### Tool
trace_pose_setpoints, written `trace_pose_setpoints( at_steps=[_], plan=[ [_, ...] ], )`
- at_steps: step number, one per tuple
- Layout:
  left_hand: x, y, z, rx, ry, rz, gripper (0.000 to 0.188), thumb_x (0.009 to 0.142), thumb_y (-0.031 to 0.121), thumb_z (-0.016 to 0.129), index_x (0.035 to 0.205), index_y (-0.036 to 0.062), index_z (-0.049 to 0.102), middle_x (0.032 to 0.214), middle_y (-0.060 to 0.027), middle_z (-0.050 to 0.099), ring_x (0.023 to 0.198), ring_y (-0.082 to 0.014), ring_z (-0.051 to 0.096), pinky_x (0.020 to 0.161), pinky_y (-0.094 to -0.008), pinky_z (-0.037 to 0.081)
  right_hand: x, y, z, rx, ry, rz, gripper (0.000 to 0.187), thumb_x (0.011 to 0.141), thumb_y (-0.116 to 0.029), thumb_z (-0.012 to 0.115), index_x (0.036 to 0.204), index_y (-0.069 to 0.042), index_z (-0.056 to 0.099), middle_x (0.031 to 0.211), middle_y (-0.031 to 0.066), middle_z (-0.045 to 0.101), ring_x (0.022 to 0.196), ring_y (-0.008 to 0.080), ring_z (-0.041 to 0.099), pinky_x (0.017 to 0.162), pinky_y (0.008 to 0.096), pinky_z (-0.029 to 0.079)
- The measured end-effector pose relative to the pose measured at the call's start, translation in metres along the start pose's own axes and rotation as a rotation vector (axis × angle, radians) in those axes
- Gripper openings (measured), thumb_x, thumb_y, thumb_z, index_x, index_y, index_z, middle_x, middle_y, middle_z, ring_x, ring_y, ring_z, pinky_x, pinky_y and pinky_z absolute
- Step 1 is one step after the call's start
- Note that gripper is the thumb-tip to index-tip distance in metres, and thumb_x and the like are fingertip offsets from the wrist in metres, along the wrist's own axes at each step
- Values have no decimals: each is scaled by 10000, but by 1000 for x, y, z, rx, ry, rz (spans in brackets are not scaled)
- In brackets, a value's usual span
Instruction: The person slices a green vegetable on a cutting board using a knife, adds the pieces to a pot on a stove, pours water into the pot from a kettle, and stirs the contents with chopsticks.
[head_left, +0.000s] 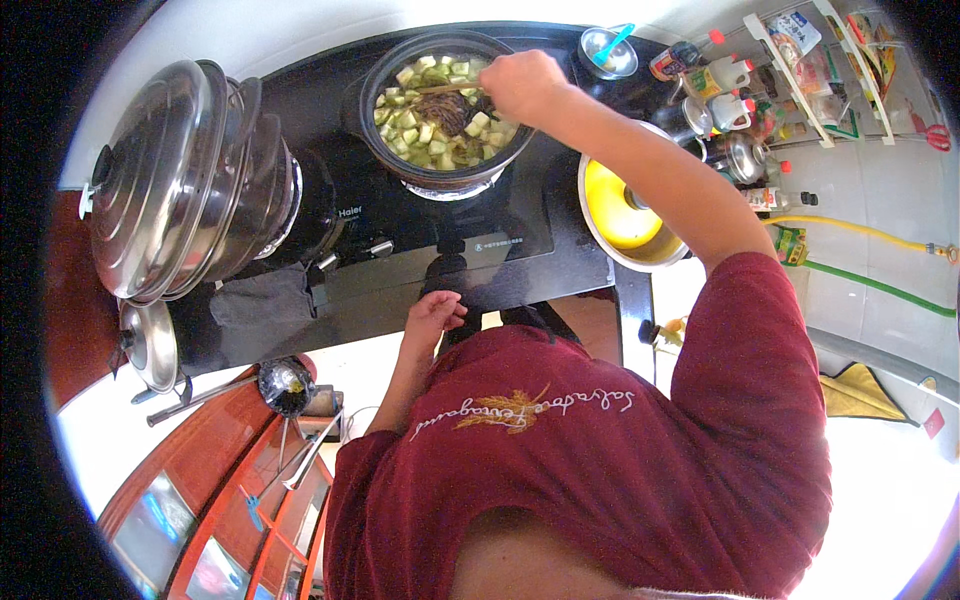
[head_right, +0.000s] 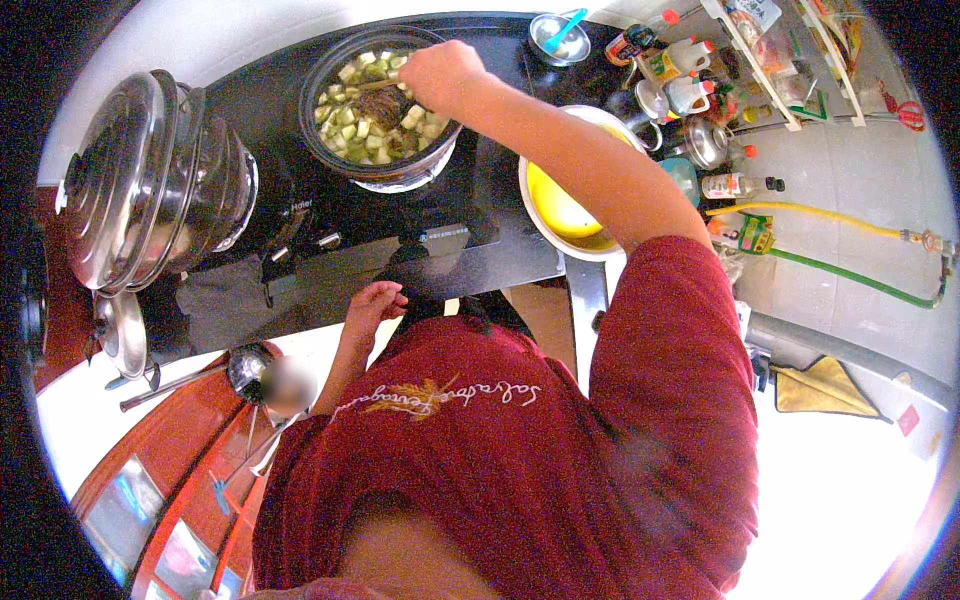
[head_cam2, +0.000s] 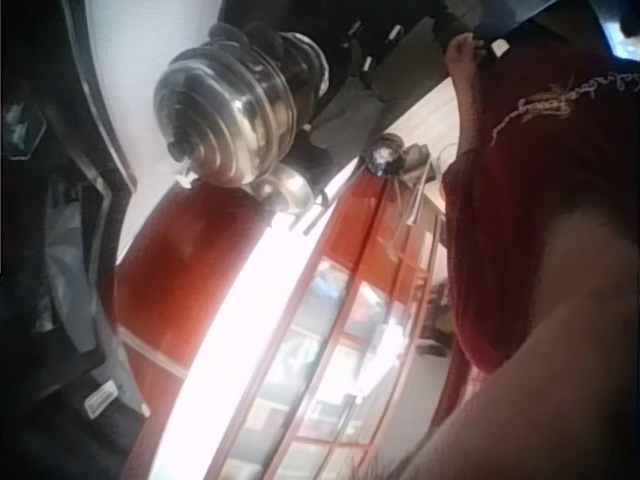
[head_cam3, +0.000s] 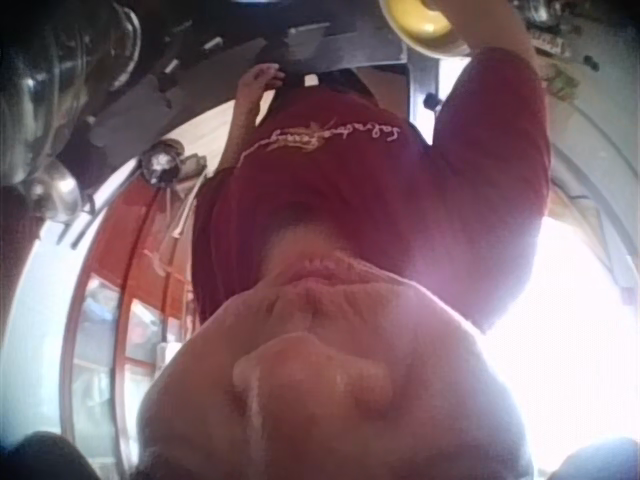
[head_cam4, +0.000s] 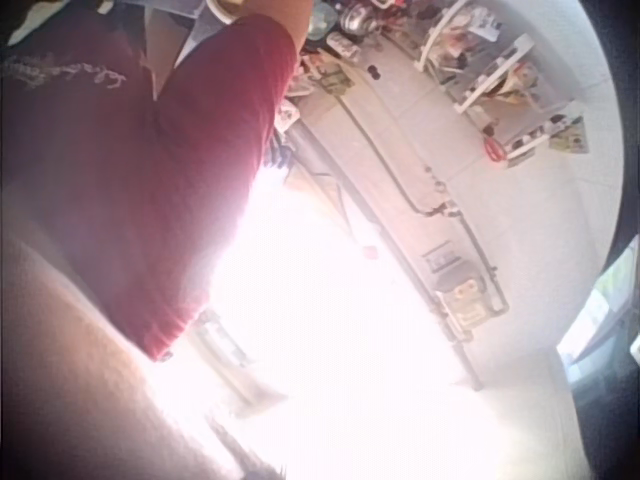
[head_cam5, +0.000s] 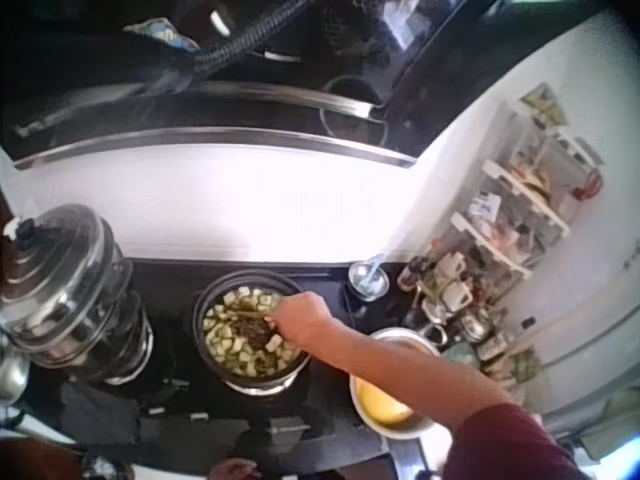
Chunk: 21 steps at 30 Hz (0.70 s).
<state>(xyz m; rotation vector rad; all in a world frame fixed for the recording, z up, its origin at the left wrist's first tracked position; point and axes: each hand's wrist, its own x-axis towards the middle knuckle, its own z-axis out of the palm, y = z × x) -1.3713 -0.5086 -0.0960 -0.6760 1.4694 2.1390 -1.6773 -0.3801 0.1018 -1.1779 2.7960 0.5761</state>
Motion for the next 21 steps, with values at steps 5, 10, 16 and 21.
trace_pose_setpoints(
  at_steps=[5,10,16,21],
  plan=[
    [2,-1,0,12,20,-31,222,892,229,563,1020,51,597,868,-70,643,723,-141,607,685,-273,501,-11,39,-11,83,138,157,206,813,-245,567,862,-79,679,803,134,666,764,285,664,658,398,544],
    [-3,6,14,71,-12,-57,200,899,189,541,1025,43,593,877,-77,639,715,-132,593,674,-264,488,-4,21,9,51,46,86,157,788,-171,564,825,-76,684,847,133,678,789,283,671,671,391,546],
    [6,-3,8,58,-3,-30,216,896,223,547,1023,54,593,889,-76,644,702,-132,595,666,-273,488,-23,29,-25,155,122,90,211,804,-234,547,836,-74,680,812,150,666,778,307,659,669,424,530],
    [9,-3,11,71,-28,-44,251,885,254,564,1035,55,591,892,-86,649,713,-149,607,692,-285,503,-27,-18,-32,332,-207,-70,252,782,-197,505,879,-36,673,888,162,665,852,319,649,715,420,525]
  ],
)
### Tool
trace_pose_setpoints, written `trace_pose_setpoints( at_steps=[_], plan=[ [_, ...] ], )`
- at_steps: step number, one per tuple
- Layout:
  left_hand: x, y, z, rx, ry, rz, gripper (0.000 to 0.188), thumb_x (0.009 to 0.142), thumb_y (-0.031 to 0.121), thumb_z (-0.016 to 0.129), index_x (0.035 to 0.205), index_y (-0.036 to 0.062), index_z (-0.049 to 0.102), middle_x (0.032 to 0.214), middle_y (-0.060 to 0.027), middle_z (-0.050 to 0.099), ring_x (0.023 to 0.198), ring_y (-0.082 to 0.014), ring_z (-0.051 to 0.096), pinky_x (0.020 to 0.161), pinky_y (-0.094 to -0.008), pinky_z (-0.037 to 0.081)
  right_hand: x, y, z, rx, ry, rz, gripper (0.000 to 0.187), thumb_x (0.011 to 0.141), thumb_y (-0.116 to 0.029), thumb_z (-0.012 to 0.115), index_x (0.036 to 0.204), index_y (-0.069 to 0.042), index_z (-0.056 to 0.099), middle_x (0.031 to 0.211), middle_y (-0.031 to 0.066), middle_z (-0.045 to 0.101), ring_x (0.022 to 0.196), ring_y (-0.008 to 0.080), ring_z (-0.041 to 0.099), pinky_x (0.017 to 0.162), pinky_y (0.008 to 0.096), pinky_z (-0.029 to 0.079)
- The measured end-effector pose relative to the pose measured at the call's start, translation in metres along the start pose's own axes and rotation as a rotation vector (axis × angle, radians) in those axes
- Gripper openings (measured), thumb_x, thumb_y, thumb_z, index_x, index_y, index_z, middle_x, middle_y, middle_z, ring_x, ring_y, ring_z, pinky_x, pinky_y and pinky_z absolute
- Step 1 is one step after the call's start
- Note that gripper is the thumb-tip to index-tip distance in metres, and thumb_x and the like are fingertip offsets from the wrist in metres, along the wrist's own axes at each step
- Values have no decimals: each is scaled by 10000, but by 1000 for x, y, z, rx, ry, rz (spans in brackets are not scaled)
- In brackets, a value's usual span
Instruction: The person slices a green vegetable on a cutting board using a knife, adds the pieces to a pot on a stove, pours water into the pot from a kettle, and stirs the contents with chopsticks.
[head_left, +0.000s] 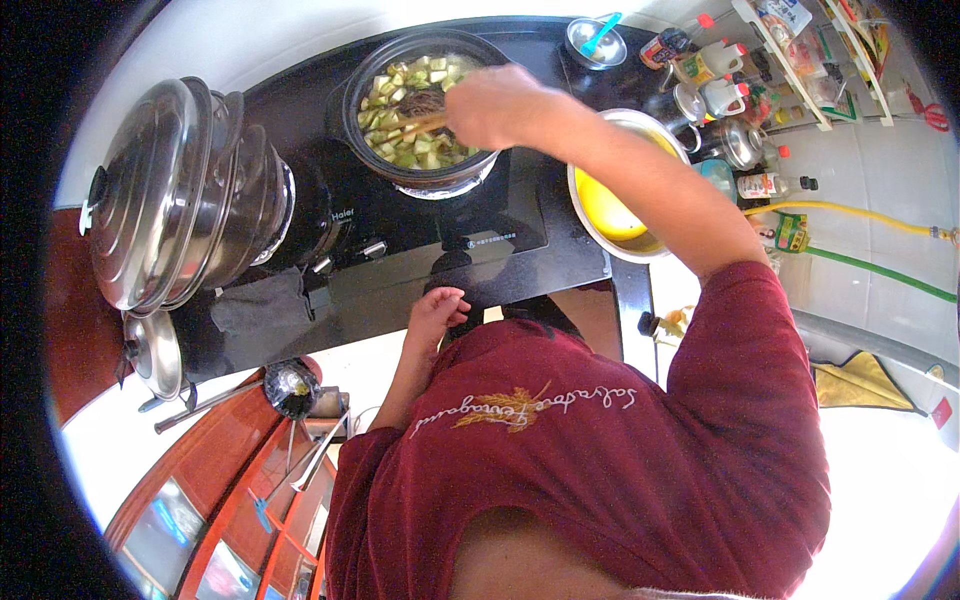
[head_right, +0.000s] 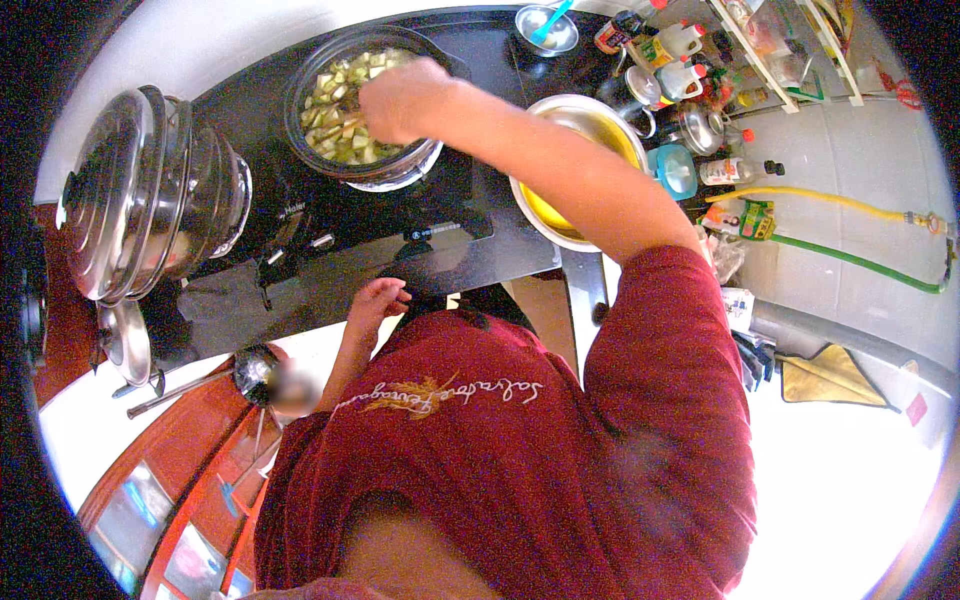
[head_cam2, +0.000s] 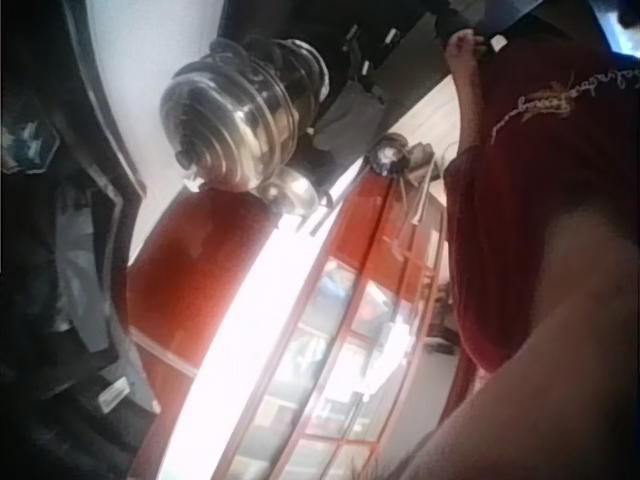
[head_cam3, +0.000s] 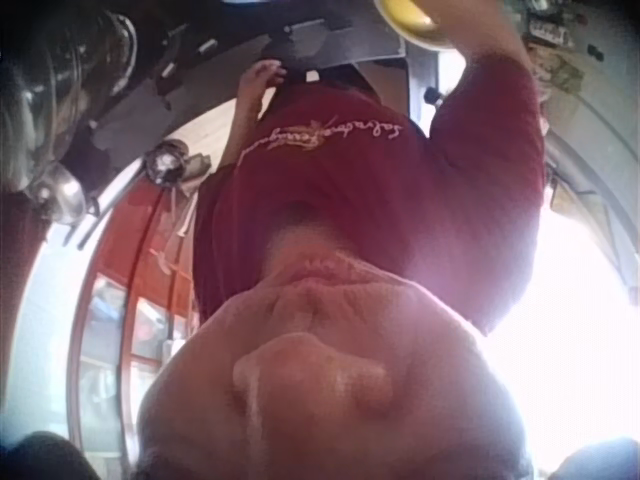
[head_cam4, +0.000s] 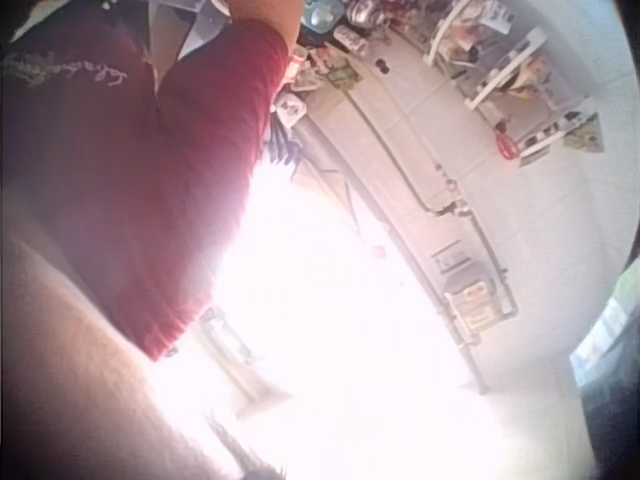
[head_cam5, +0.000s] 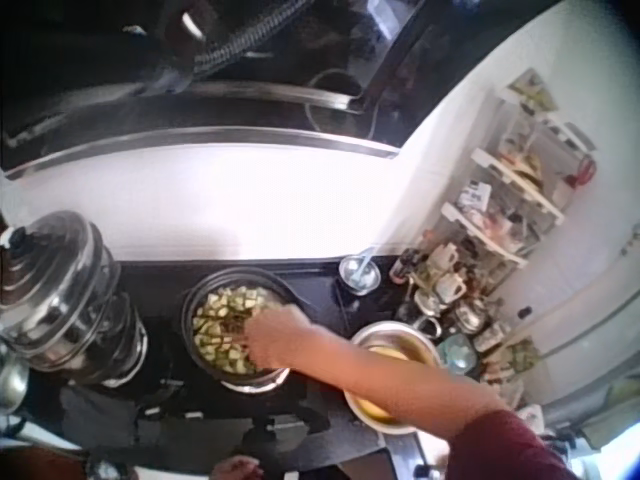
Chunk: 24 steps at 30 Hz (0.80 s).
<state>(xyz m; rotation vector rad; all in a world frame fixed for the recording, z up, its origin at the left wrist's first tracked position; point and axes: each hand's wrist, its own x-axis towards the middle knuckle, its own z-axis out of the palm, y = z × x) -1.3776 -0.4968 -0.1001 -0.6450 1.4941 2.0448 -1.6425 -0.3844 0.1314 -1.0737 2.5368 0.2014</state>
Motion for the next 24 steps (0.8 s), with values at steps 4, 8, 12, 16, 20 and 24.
trace_pose_setpoints(
  at_steps=[4,8,12,16,20,24],
  plan=[
    [-1,7,3,22,-23,19,244,886,249,558,1031,55,589,888,-88,644,734,-153,605,700,-290,501,1,12,9,64,-23,75,259,810,-204,485,842,-31,676,840,182,660,836,341,642,714,433,513],
    [-2,9,5,10,16,18,211,901,203,529,1040,53,584,887,-74,640,711,-138,590,681,-271,474,-15,58,2,18,34,-15,336,839,-317,503,828,-22,665,805,191,633,803,348,621,719,438,488],
    [-3,7,6,17,-9,10,211,897,199,533,1039,52,585,888,-76,640,715,-144,591,683,-276,478,-45,80,-1,63,35,-23,345,846,-322,494,804,-20,654,747,176,614,734,340,605,676,427,468],
    [-4,14,12,55,-21,10,215,893,206,537,1037,54,586,889,-74,641,711,-141,591,680,-278,479,-84,99,1,349,122,-15,320,863,-307,493,820,-26,639,710,177,597,692,318,590,646,400,452],
    [5,17,16,109,-87,8,225,884,216,541,1037,56,582,889,-69,642,698,-135,589,673,-282,481,-113,112,34,333,106,106,339,865,-322,526,855,3,624,706,140,595,680,229,583,649,356,445],
    [9,24,24,165,-100,-2,222,885,212,538,1030,50,579,877,-68,639,691,-126,587,670,-274,481,-169,122,64,840,312,281,297,889,-307,503,884,-44,641,629,-9,485,606,90,465,550,265,380]
  ],
)
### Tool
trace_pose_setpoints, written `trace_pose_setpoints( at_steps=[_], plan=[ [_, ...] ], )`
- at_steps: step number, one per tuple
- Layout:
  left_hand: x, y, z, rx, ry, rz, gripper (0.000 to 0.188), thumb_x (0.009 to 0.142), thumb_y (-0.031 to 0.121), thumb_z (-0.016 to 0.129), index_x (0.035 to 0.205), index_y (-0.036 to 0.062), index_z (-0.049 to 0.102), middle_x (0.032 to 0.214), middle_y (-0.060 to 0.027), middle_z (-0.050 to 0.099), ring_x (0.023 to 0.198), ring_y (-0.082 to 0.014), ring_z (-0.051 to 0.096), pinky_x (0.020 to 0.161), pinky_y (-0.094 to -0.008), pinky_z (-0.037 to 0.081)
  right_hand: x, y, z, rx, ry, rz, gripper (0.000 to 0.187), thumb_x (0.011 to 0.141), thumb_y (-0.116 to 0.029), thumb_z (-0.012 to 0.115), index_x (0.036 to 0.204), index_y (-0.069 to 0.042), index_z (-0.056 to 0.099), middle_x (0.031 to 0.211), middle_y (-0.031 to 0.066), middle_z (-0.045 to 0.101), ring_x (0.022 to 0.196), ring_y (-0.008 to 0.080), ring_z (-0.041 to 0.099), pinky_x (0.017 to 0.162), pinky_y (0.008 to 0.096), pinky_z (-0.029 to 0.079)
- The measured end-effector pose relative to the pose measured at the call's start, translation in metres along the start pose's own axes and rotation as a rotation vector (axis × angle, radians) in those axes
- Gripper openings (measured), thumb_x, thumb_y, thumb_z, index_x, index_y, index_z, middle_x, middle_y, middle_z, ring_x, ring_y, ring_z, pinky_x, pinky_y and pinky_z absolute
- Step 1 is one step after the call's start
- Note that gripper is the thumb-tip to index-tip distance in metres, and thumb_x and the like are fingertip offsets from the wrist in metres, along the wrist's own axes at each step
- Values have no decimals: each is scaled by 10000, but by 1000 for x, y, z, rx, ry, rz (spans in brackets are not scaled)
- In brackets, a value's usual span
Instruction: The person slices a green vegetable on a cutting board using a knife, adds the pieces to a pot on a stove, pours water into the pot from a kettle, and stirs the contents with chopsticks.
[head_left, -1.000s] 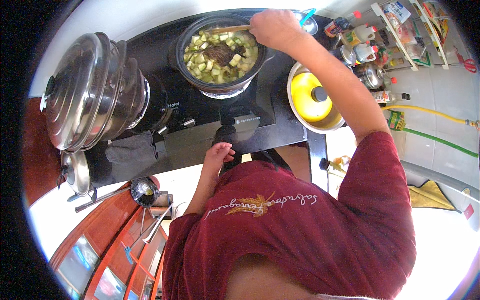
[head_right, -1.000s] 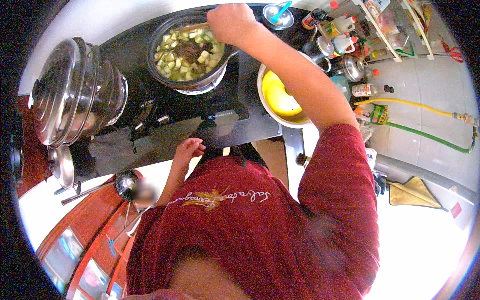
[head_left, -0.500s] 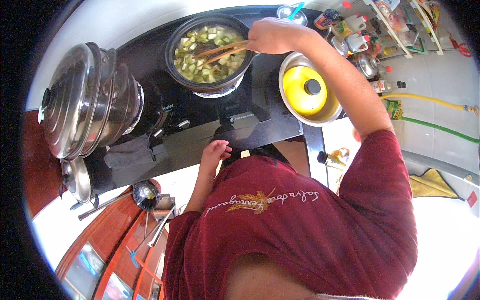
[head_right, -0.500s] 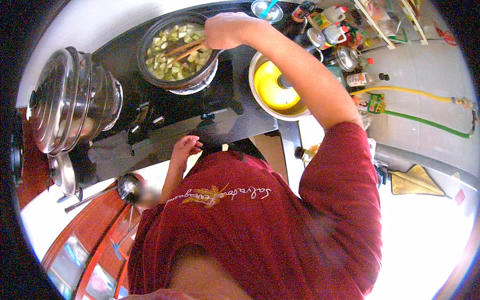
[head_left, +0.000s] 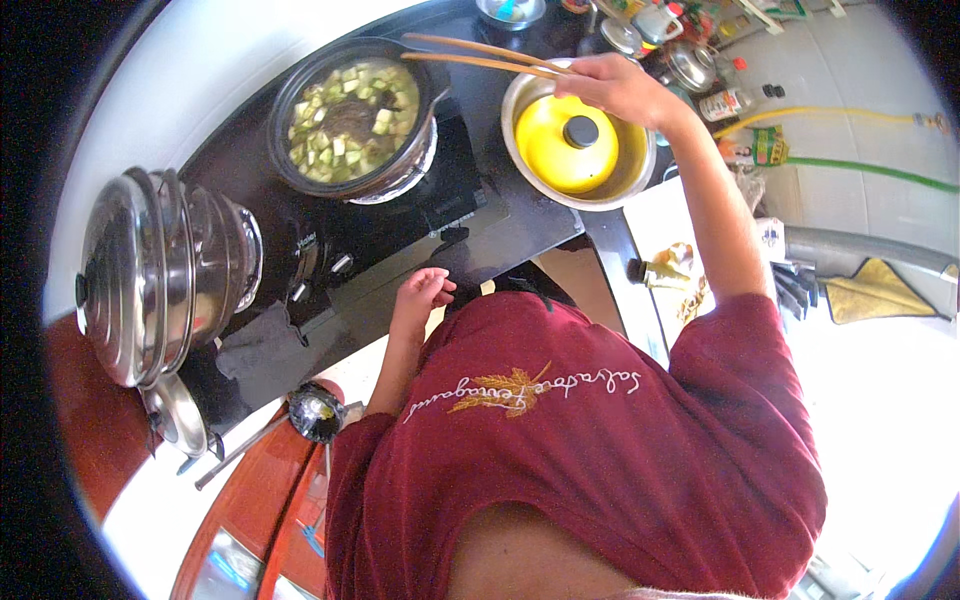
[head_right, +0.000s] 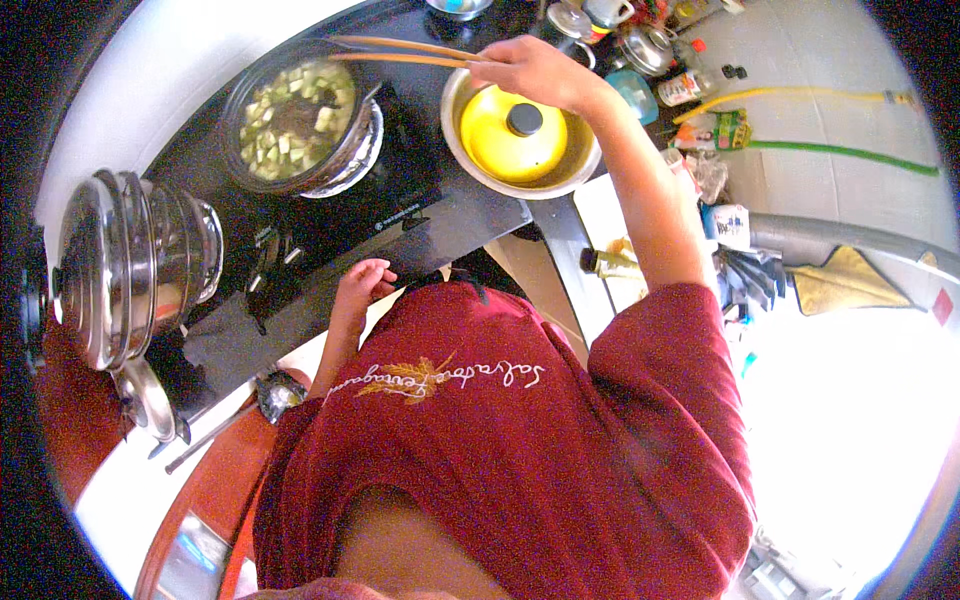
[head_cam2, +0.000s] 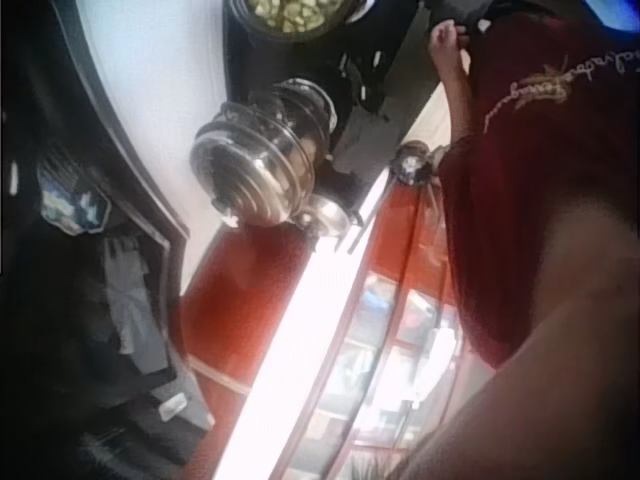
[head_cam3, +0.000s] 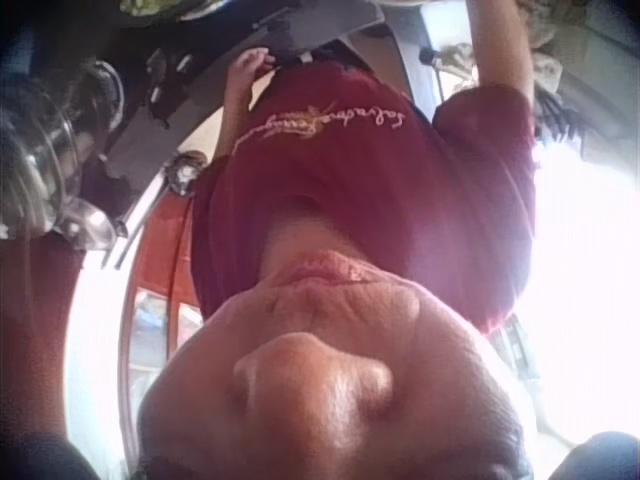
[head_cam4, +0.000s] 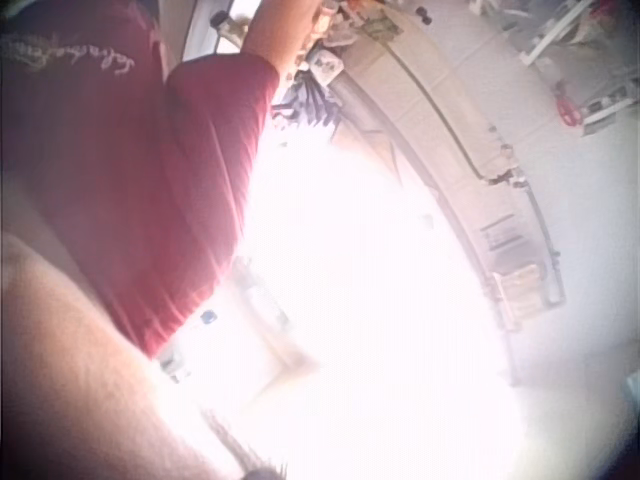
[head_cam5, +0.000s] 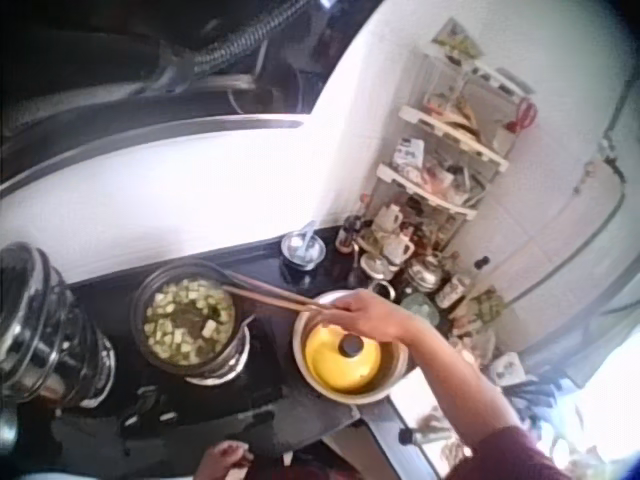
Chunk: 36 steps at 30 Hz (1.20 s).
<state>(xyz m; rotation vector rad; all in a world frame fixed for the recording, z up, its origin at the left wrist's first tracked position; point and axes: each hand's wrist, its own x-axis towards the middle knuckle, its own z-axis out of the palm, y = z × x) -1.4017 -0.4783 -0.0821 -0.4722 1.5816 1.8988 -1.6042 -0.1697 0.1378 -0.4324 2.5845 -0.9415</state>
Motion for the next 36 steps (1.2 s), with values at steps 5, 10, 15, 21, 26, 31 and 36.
trace_pose_setpoints(
  at_steps=[5,10,15,21,26,31,36],
  plan=[
    [10,8,13,70,-92,1,211,893,207,531,1023,49,582,862,-67,638,688,-124,588,664,-266,482,-74,87,27,419,178,430,445,943,-438,420,909,-59,651,592,-61,383,527,48,362,470,216,293],
    [20,12,28,112,-183,-55,214,899,220,534,1016,48,585,865,-71,639,688,-123,587,658,-262,479,-118,185,102,238,631,577,400,934,-349,437,967,-18,658,654,13,539,588,96,473,571,251,407],
    [28,19,42,182,-269,-69,210,905,215,527,1024,50,580,852,-56,633,695,-114,585,650,-246,464,-109,173,132,-176,860,513,259,870,-243,529,964,-28,637,795,188,620,761,337,607,730,415,472],
    [30,35,65,229,-345,-88,208,906,192,523,1026,31,578,860,-60,629,720,-113,582,678,-236,458,-85,179,156,-209,840,684,209,857,-232,525,994,-76,552,979,200,549,886,392,594,748,489,492],
    [30,27,56,216,-347,-114,194,913,162,514,1035,25,576,859,-64,626,724,-104,581,683,-238,473,-79,165,153,-326,749,739,260,810,-289,592,997,-109,612,1025,111,502,973,316,546,749,439,500],
    [28,25,42,231,-288,-133,200,919,144,497,1065,23,560,888,-71,622,730,-114,585,692,-248,477,-94,152,150,-390,973,580,219,777,-260,620,921,-96,627,962,93,521,895,305,514,798,439,420],
    [29,20,49,299,-289,-137,209,924,162,498,1069,25,559,881,-64,621,733,-111,577,697,-259,478,-129,155,169,-242,1139,445,165,759,-187,623,890,-86,620,884,92,554,846,300,521,748,404,446]
  ],
)
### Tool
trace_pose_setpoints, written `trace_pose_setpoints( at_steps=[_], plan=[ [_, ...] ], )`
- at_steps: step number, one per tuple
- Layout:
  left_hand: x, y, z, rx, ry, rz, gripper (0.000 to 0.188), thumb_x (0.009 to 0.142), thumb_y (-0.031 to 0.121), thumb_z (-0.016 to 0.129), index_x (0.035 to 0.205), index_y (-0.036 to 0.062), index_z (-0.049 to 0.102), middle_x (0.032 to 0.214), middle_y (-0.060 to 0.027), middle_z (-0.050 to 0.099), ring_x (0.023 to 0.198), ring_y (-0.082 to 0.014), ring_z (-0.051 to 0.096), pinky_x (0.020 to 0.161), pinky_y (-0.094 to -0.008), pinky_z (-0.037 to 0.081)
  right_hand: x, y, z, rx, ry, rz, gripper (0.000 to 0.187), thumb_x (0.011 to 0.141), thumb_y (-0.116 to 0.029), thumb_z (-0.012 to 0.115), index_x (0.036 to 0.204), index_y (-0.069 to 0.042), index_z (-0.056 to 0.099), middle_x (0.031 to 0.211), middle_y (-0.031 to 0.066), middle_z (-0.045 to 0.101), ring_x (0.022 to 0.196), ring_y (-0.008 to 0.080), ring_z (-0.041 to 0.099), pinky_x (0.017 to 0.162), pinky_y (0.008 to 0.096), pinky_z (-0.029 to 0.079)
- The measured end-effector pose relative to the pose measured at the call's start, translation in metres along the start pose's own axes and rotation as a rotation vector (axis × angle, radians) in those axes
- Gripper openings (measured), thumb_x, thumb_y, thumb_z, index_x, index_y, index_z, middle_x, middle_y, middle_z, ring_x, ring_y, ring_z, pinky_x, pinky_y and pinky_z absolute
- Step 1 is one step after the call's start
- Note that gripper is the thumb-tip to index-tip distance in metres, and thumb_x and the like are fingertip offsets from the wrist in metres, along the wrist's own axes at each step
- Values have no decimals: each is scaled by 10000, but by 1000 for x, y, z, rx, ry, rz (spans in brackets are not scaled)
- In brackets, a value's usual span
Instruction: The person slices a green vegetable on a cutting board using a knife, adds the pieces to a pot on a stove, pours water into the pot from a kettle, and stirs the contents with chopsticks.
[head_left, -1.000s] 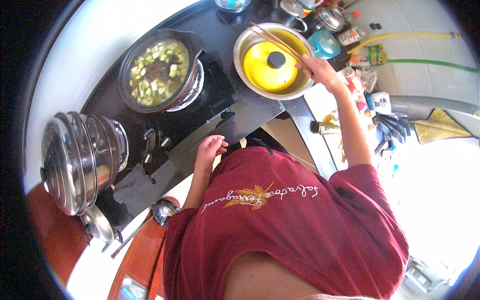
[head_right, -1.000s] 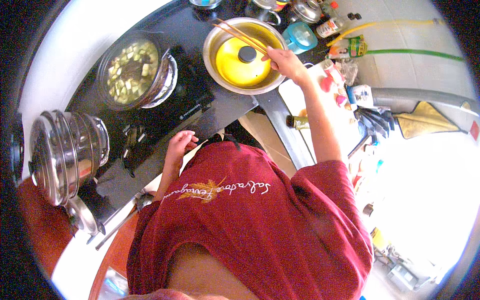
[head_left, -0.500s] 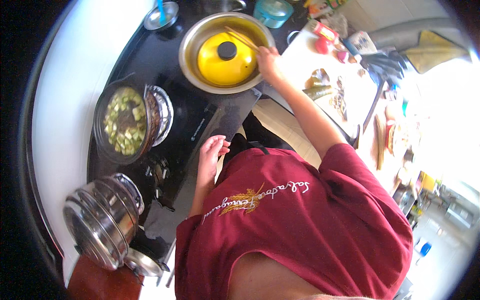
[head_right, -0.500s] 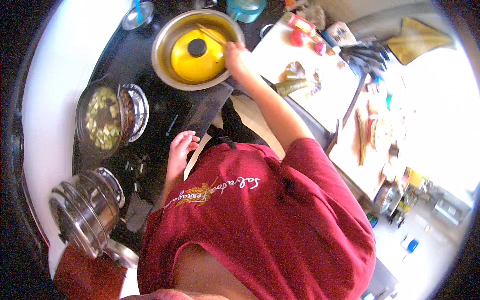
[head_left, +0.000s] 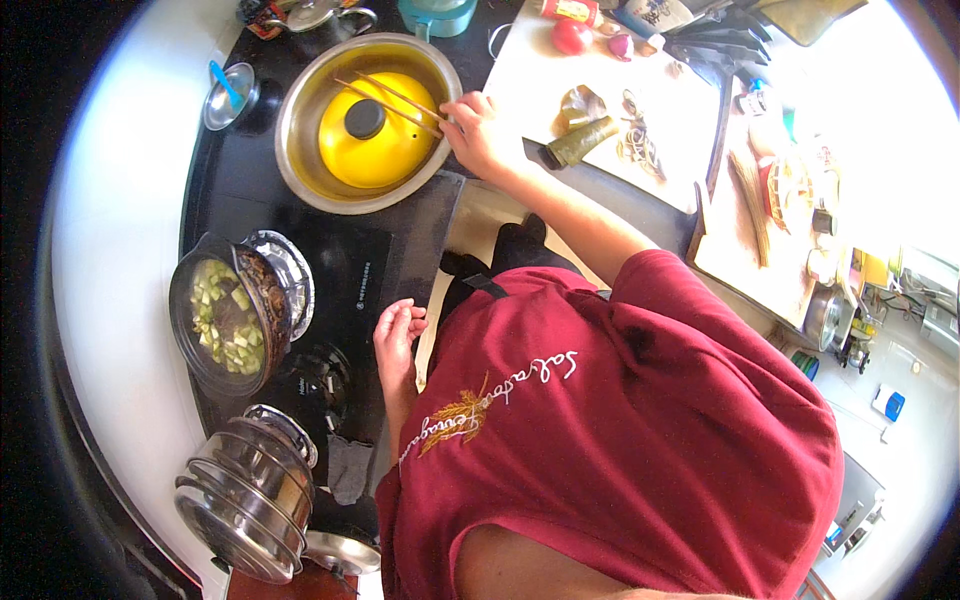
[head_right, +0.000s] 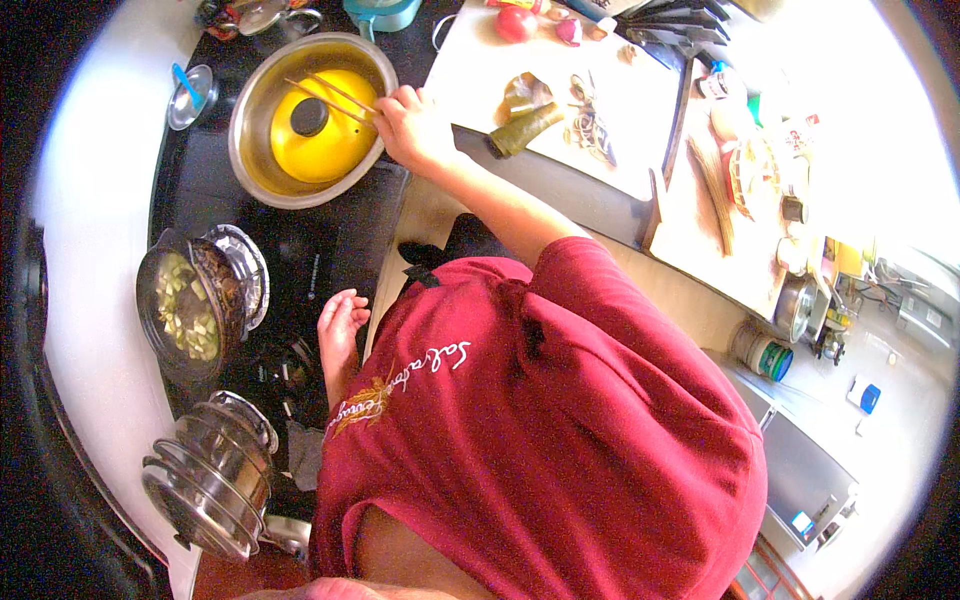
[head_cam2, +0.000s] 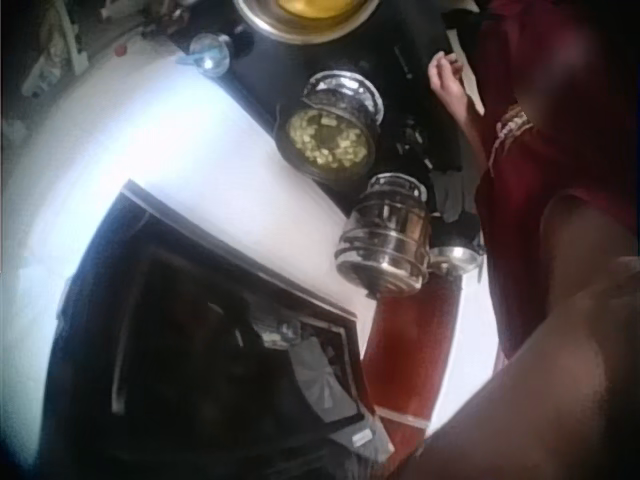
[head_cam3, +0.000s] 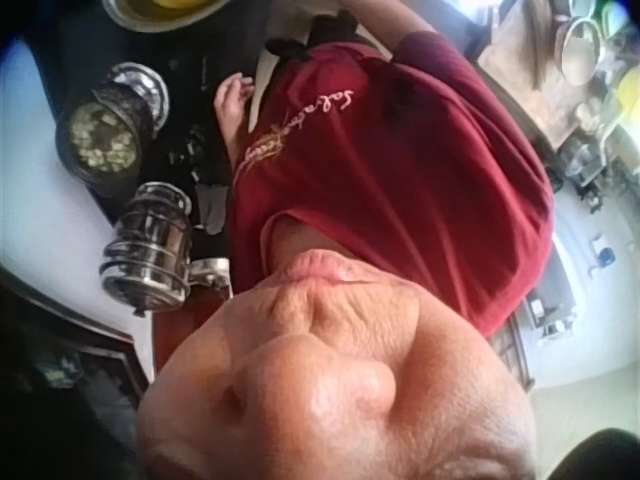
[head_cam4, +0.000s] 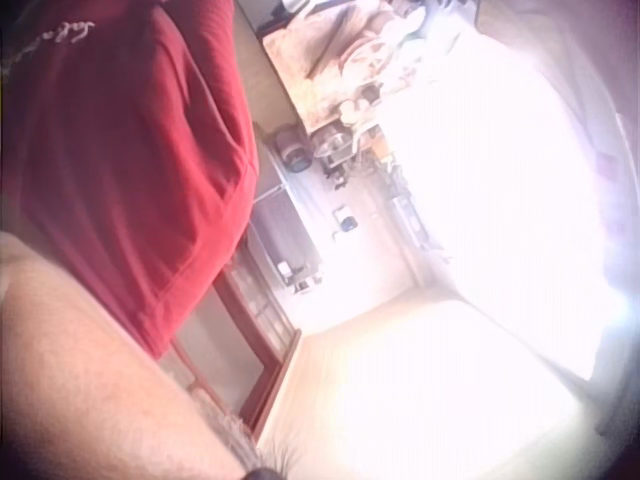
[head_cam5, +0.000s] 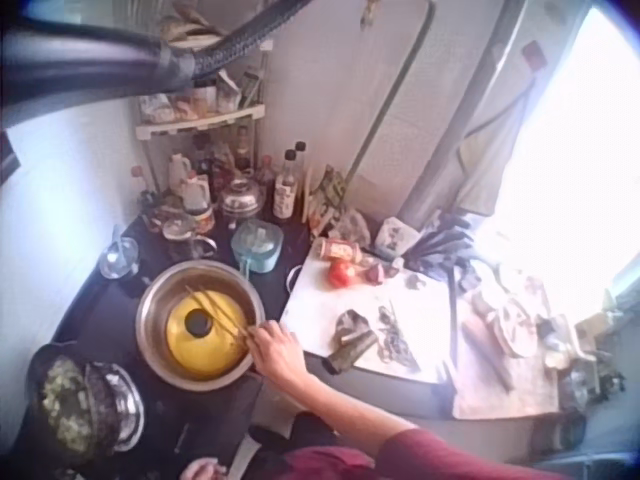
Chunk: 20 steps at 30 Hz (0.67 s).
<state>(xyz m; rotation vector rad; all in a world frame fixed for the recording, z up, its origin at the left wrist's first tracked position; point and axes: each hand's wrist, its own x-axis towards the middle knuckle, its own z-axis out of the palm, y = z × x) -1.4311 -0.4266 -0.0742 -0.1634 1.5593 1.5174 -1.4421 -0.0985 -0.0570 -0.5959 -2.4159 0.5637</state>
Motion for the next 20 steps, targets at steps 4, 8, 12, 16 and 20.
trace_pose_setpoints(
  at_steps=[4,8,12,16,20],
  plan=[
    [17,21,54,199,-43,32,181,903,116,527,1042,10,576,864,-60,629,728,-107,581,697,-243,477,-46,29,-30,56,-40,22,157,750,-138,625,896,-81,621,862,87,564,845,298,530,755,397,445],
    [50,37,144,498,-174,339,197,845,119,614,1024,40,592,843,-63,632,726,-136,593,671,-259,486,-80,79,-97,-3,-160,149,206,741,-140,634,936,-73,620,929,108,582,900,303,541,791,403,435],
    [82,47,253,882,-288,687,291,750,84,681,1028,57,601,1010,-95,603,917,-213,569,844,-317,448,-146,190,-179,-389,-69,397,392,737,-151,667,1105,-74,555,1013,162,573,942,330,552,850,413,439],
    [119,36,340,1208,-293,921,505,669,102,723,1138,96,537,1279,-132,427,1190,-331,378,1008,-422,333,-210,278,-255,-562,-150,493,636,701,-176,717,1243,-69,403,1149,190,516,1081,351,493,898,438,417],
    [164,19,381,1410,-241,836,585,681,157,712,1211,117,470,1295,-120,399,1216,-318,362,976,-465,344,-231,306,-276,-179,-376,941,722,699,-221,731,1301,-86,356,1399,166,290,1254,381,335,959,476,361]
  ],
)
